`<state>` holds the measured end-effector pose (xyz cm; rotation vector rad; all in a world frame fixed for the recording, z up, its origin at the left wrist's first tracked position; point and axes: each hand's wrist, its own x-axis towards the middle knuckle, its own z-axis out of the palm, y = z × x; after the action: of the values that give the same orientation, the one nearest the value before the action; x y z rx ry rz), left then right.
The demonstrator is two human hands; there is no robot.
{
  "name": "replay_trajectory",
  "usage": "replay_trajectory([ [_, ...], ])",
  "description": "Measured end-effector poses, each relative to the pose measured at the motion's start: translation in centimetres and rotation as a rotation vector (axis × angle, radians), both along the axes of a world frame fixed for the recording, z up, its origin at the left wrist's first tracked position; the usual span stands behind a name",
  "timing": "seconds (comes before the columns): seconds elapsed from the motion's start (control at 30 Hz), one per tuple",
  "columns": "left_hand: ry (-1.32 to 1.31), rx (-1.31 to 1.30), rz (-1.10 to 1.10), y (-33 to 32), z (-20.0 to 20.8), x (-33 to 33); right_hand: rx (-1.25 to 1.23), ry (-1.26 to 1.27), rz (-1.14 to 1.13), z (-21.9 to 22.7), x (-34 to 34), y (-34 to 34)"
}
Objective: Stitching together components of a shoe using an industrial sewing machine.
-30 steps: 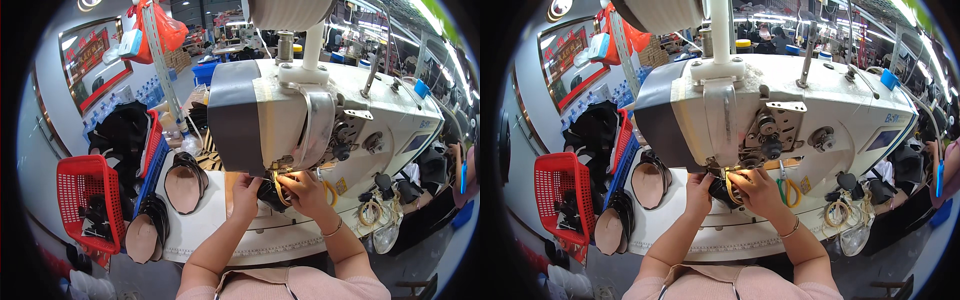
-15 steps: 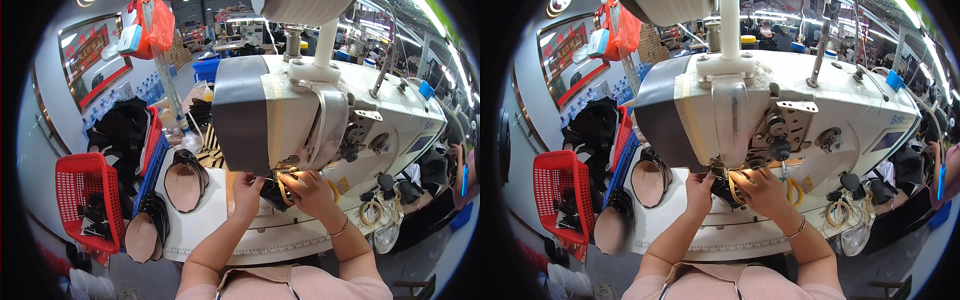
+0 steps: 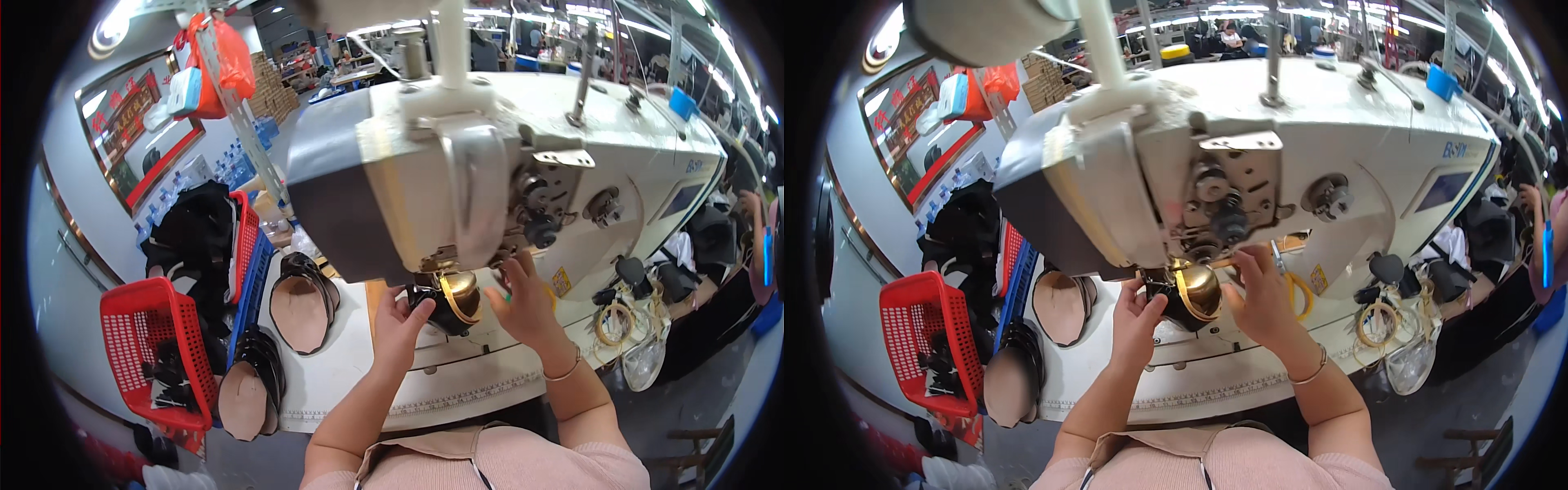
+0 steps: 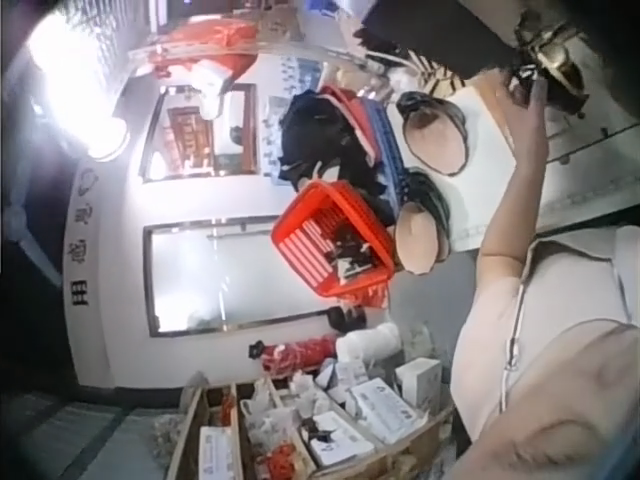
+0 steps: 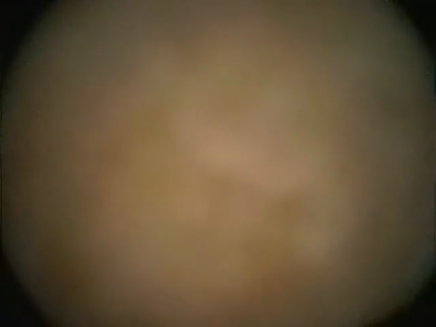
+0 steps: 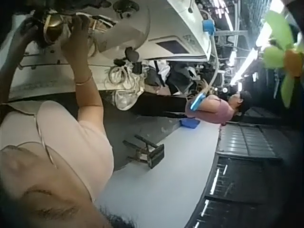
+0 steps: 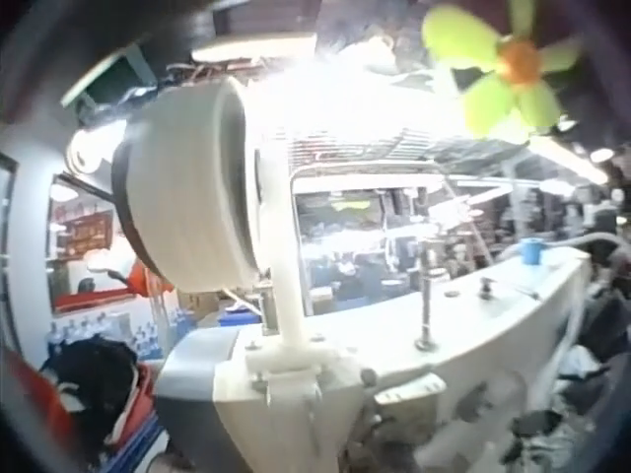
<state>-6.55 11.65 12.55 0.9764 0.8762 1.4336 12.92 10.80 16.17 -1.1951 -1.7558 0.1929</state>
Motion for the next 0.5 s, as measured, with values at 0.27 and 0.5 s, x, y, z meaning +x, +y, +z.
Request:
replay_trajectory([
  [0.27,-0.139,-0.162,-0.306,0.8,2.5,-1.1,0.104,-0.122,0.019,-0.7,0.5,-1.4],
  [0.5,-0.093,-0.223,-0.238,1.0,3.2,-0.3,0.331,-0.14,-0.033,-2.1,-0.6,0.5],
])
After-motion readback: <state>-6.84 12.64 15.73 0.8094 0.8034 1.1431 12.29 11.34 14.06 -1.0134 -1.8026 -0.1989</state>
